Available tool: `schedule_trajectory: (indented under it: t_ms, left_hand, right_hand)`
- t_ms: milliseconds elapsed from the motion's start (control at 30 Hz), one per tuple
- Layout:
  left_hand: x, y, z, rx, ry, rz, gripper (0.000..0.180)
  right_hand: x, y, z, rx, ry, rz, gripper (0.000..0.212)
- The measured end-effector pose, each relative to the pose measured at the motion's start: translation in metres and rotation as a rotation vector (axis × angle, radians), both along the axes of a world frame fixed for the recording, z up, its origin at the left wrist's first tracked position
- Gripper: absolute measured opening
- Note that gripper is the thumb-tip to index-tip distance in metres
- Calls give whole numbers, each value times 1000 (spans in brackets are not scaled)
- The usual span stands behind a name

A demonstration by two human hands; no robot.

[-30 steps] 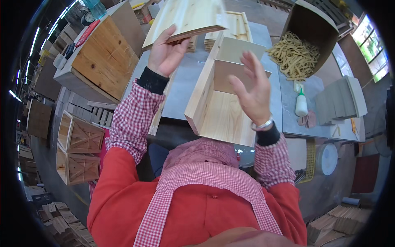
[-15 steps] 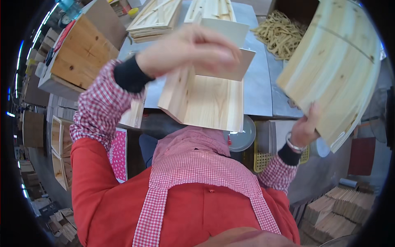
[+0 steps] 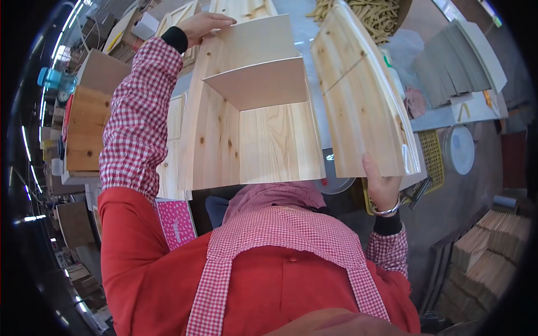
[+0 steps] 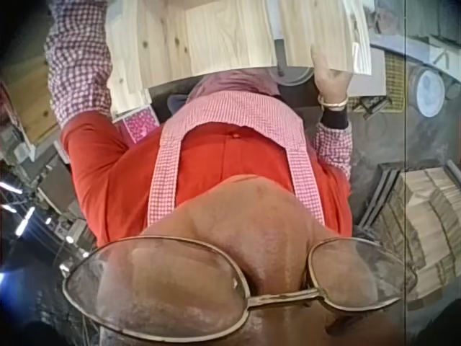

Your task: Assembling wooden boxes by applying wood glue to joints and securing them with a pneumatic nail gun.

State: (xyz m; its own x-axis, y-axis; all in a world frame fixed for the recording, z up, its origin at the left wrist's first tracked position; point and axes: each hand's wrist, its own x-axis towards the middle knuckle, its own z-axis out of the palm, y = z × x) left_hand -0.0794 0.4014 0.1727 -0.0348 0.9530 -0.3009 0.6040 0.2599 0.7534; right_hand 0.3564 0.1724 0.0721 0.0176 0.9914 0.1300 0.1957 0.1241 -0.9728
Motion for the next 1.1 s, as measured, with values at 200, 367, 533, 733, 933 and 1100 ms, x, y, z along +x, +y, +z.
schedule_trajectory:
  t_ms: [200, 367, 533, 733, 933, 1100]
  left_hand:
    - [-8, -10, 14, -36, 83, -49, 31]
    - [-7, -8, 14, -44, 74, -46, 32]
    - [-7, -9, 17, -44, 106, -38, 33]
    - [-3, -12, 18, -32, 122, -15, 32]
    - [-11, -7, 12, -21, 118, -49, 32]
    - [-22, 3, -4, 53, 142, -59, 30]
  right_hand:
    - [-16, -4, -3, 84, -28, 120, 36]
    - [-26, 7, 4, 192, -84, 154, 27]
    - [-34, 2, 20, 252, -157, 177, 12]
    - [-40, -4, 33, 189, -118, 186, 8]
    - [-48, -11, 33, 212, -118, 198, 9]
    - [-53, -13, 33, 245, -180, 229, 8]
